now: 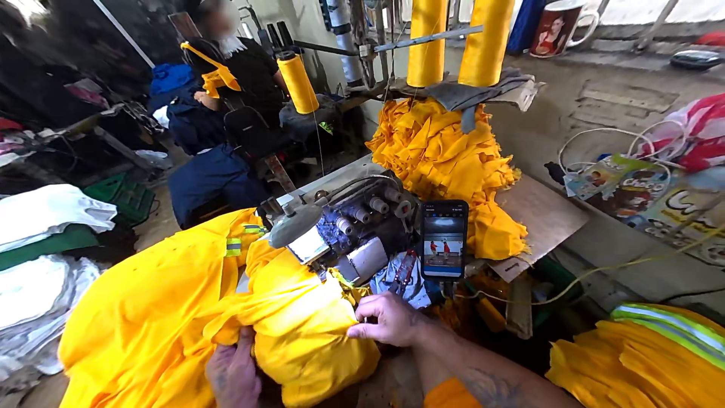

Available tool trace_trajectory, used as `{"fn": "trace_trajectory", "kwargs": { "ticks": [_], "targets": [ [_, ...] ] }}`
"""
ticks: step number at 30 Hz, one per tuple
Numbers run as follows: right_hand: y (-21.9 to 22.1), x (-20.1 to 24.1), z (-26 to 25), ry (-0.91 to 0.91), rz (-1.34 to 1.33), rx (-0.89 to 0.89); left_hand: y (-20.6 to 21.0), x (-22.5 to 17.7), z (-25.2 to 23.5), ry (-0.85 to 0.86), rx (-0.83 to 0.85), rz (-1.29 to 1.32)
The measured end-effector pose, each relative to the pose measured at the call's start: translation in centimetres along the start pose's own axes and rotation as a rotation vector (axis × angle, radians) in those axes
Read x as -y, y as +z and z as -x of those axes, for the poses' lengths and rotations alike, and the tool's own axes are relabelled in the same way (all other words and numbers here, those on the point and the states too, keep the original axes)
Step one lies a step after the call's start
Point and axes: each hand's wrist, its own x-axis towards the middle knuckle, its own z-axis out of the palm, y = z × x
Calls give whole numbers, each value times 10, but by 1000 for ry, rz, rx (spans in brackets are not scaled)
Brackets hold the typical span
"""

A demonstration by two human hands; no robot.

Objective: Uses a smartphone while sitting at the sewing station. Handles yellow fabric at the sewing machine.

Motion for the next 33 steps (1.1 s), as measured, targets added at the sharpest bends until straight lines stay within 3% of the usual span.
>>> {"fn": "trace_trajectory", "kwargs": {
  "ticks": [19,33],
  "targets": [
    [3,-12,6,43,-86,-29,-12,7,2,-5,59,41],
    [7,-14,7,0,-45,-63,-10,2,4,-30,10,1]
  ]
}}
